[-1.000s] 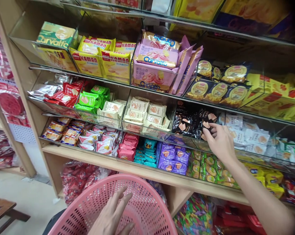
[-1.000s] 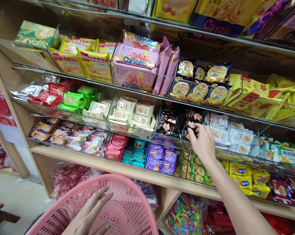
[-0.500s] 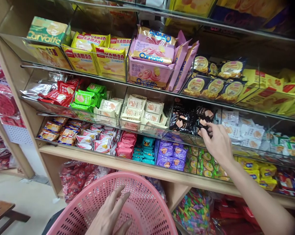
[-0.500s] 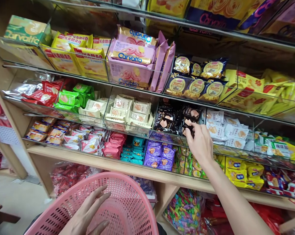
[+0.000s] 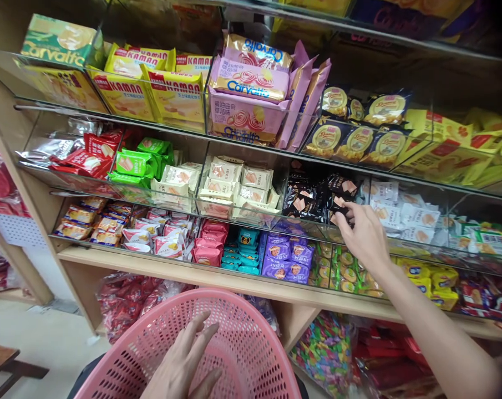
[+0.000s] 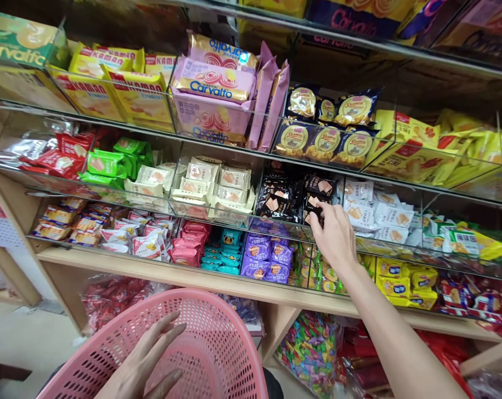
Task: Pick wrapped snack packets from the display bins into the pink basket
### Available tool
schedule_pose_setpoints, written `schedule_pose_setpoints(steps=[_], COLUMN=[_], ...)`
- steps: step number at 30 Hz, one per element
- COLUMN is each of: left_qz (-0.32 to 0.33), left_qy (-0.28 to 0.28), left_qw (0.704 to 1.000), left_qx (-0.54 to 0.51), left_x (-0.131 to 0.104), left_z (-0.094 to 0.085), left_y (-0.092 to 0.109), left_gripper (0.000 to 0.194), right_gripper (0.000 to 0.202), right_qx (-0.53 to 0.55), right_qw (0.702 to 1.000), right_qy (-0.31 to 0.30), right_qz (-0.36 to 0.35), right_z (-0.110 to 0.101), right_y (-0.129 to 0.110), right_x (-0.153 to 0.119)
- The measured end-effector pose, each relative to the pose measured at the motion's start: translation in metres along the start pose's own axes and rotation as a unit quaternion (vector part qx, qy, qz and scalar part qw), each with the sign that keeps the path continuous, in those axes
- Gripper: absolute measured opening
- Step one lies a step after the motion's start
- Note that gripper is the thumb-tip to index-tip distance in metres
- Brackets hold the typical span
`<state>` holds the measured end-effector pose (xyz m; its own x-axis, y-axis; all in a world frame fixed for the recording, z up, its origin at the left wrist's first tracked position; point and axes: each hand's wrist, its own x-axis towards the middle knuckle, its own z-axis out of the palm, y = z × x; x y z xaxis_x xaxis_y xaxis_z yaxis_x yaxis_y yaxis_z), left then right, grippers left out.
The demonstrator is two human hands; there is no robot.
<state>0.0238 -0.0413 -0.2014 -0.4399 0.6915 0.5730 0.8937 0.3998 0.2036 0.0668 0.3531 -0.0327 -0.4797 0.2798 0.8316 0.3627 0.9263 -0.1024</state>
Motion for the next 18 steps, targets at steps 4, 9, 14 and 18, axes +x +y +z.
schedule_pose_setpoints(steps=[4, 9, 14, 18], left_qz=[0.008, 0.010, 0.017, 0.022], left_qy=[0.002, -0.012, -0.010, -0.013], left_qw=[1.000, 1.000, 0.999, 0.998], left_qx=[0.009, 0.026, 0.043, 0.051], left_x=[-0.001, -0.004, -0.007, -0.008], left_z=[-0.001, 0.000, 0.004, 0.007], left_y=[0.001, 0.000, -0.003, -0.005], left_gripper=[0.059, 0.058, 0.057, 0.057], right_gripper=[0.032, 0.030, 0.030, 0.032], right_qx=[0.004, 0.008, 0.048, 0.107], right_qw=[1.000, 0.999, 0.990, 0.979], right_qy=[0.021, 0.040, 0.121, 0.119], right_qz=[-0.004, -0.015, -0.058, -0.129], right_z=[-0.001, -0.004, -0.011, 0.002], right_y=[0.000, -0.003, -0.012, -0.023], right_x=[-0.004, -0.010, -0.029, -0.066])
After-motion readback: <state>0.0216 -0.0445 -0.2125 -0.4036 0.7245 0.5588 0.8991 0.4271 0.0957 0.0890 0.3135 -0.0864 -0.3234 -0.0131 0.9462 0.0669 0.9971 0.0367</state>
